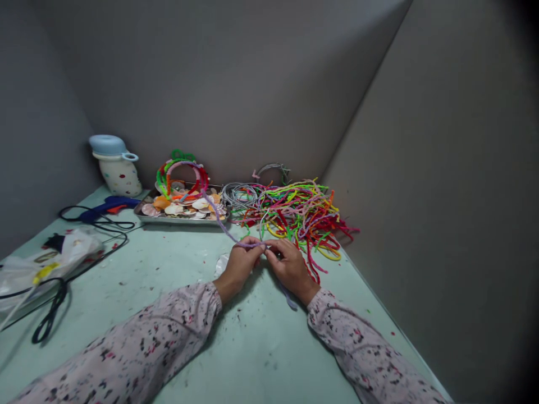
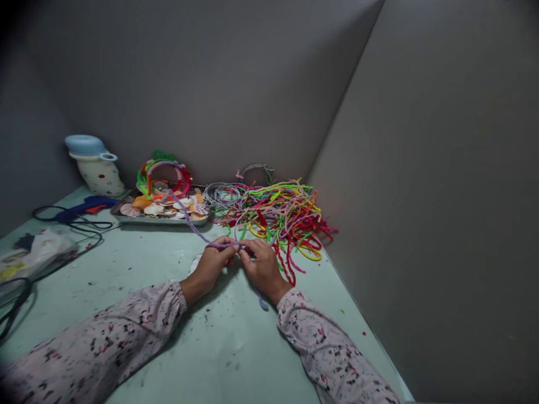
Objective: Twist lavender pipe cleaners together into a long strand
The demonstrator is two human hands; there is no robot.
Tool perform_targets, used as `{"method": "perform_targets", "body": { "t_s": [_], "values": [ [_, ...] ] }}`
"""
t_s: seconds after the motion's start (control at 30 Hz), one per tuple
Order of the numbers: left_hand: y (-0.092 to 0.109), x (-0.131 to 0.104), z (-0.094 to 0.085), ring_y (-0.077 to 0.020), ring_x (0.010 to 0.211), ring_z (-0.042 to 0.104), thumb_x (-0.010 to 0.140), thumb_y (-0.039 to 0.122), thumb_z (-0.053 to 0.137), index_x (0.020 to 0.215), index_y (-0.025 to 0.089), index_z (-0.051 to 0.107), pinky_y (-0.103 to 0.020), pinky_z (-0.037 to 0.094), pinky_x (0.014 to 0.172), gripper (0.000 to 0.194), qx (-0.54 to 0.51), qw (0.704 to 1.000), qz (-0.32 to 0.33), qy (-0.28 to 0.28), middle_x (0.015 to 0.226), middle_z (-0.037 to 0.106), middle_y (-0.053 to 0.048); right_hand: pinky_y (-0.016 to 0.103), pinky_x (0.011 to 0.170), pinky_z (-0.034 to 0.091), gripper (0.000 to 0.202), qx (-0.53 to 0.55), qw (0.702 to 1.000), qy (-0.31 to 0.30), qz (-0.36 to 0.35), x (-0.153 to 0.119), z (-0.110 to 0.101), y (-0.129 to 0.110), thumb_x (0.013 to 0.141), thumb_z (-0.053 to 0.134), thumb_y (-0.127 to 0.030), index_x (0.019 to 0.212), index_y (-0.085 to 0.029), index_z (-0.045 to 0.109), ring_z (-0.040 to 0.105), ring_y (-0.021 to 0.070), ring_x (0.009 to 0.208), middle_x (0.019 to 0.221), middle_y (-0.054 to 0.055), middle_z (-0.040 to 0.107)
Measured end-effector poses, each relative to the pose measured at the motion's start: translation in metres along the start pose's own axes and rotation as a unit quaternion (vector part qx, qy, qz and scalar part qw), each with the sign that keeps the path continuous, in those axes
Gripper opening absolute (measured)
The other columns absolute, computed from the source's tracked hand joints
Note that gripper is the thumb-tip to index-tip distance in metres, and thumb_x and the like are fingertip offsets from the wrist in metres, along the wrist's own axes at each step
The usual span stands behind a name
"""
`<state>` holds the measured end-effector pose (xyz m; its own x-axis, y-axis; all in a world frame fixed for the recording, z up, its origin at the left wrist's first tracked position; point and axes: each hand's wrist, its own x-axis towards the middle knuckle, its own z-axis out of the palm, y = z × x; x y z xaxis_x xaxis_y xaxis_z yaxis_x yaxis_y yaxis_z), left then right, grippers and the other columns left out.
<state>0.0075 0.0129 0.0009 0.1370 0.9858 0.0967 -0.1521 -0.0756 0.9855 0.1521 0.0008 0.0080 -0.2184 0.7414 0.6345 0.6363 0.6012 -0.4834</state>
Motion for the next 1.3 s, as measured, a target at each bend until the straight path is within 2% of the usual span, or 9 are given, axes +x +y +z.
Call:
{"method": "perform_targets", "body": {
  "t_s": [0.2, 0.4, 0.67, 0.87, 1.13, 1.3],
  "values": [
    [-0.0007, -0.0003, -0.0015, -0.0088, 0.048, 0.042, 0.080, 0.040, 0.058, 0.074, 0.016, 0.056, -0.022, 0.031, 0.047, 0.024, -0.015, 1.000, 0.000, -0.004, 0.053, 0.047, 0.004, 0.034, 0.079, 0.046, 0.014, 0.008, 1.000, -0.001, -0.003, -0.0006, 0.0007, 0.0003, 0.086, 0.058, -0.019, 0.098, -0.021, 0.065, 0.060, 0.0189, 0.084, 0.088, 0.004, 0.068],
    [-0.0017, 0.0022, -0.0007, -0.0083, 0.047, 0.041, 0.076, 0.032, 0.059, 0.071, 0.017, 0.056, -0.021, 0.030, 0.047, 0.016, -0.014, 1.000, -0.007, 0.010, 0.052, 0.047, 0.005, 0.033, 0.079, 0.047, 0.014, -0.001, 1.000, -0.003, -0.013, -0.0027, 0.0026, 0.0032, 0.085, 0.058, -0.019, 0.098, -0.020, 0.064, 0.060, 0.0194, 0.087, 0.092, 0.005, 0.068],
    [-0.0023, 0.0024, -0.0011, -0.0083, 0.046, 0.040, 0.074, 0.031, 0.060, 0.069, 0.016, 0.057, -0.021, 0.029, 0.045, 0.015, -0.007, 0.999, -0.020, 0.036, 0.050, 0.046, 0.005, 0.032, 0.075, 0.047, 0.014, -0.010, 1.000, -0.007, -0.006, -0.0039, 0.0042, 0.0053, 0.085, 0.058, -0.021, 0.098, -0.019, 0.064, 0.060, 0.0191, 0.082, 0.090, 0.005, 0.068],
    [0.0015, 0.0008, -0.0007, -0.0079, 0.046, 0.039, 0.072, 0.031, 0.061, 0.066, 0.016, 0.056, -0.021, 0.028, 0.045, 0.017, -0.015, 0.999, -0.022, 0.030, 0.050, 0.046, 0.005, 0.033, 0.075, 0.047, 0.014, -0.005, 1.000, -0.009, -0.005, -0.0032, 0.0023, 0.0036, 0.085, 0.058, -0.021, 0.097, -0.019, 0.064, 0.060, 0.0190, 0.082, 0.089, 0.005, 0.068],
    [0.0036, 0.0014, 0.0001, -0.0081, 0.045, 0.041, 0.072, 0.033, 0.061, 0.072, 0.017, 0.057, -0.021, 0.029, 0.046, 0.016, -0.059, 0.998, -0.039, 0.006, 0.051, 0.048, 0.005, 0.033, 0.074, 0.047, 0.014, -0.001, 1.000, -0.007, -0.006, -0.0035, 0.0021, 0.0044, 0.085, 0.057, -0.021, 0.097, -0.019, 0.064, 0.059, 0.0183, 0.078, 0.087, 0.005, 0.067],
    [0.0018, 0.0016, -0.0006, -0.0080, 0.045, 0.041, 0.072, 0.030, 0.059, 0.069, 0.016, 0.057, -0.022, 0.029, 0.046, 0.015, -0.048, 0.998, -0.025, 0.012, 0.050, 0.047, 0.005, 0.032, 0.073, 0.047, 0.014, 0.004, 1.000, -0.004, -0.004, -0.0040, 0.0020, 0.0041, 0.084, 0.058, -0.021, 0.097, -0.019, 0.064, 0.058, 0.0180, 0.078, 0.087, 0.005, 0.067]
  ]
}}
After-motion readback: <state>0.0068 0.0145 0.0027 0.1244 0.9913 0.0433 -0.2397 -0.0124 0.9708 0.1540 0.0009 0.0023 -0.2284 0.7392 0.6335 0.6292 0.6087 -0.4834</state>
